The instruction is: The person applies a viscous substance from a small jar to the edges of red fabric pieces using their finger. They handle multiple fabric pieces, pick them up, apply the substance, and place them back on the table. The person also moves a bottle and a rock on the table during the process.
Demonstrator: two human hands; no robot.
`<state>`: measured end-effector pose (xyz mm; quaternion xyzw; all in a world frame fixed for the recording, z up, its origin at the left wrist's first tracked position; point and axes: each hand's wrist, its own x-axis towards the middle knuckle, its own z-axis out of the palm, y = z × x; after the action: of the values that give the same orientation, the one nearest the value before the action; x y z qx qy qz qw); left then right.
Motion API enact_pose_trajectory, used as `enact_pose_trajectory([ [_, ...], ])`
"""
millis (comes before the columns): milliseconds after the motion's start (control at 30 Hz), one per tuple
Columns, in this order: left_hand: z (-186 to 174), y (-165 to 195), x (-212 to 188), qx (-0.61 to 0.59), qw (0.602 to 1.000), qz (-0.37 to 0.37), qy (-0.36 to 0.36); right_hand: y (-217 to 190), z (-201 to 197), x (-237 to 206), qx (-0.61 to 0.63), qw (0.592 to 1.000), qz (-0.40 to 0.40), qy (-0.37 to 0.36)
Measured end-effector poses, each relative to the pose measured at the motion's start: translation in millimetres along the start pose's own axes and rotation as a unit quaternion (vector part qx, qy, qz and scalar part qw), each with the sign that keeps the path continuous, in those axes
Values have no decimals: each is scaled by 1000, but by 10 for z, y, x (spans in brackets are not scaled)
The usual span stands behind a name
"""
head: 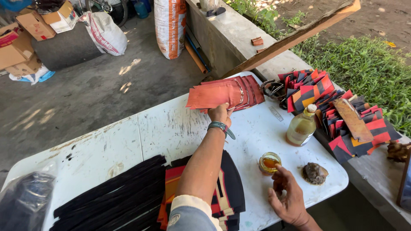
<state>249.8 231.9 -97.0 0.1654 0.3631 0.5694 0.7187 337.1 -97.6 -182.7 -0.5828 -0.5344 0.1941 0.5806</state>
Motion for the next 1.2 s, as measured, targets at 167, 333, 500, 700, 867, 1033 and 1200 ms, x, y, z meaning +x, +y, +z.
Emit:
enact_pose_trajectory([
  [167,107,-61,228,0,999,-14,36,-19,-6,4,-35,999,13,-32],
  [333,134,-100,424,0,998,-30,53,-4,-21,2,-38,998,6,-40],
  [500,110,-217,474,27,994,-45,95,7,-15,-27,-47,998,-31,-29],
  [700,74,-286,449,34,990,-53,129,-27,-6,-36,-48,998,-37,-30],
  [867,57,-258,375,136,976,8,168,-73,-13,-13,-52,998,-22,-42],
  [1033,-29,-313,253,203,962,34,179,-107,-23,-4,-44,998,-12,-47],
  [1200,-61,-367,186,255,949,33,183,-119,-22,5,-48,997,5,-56],
])
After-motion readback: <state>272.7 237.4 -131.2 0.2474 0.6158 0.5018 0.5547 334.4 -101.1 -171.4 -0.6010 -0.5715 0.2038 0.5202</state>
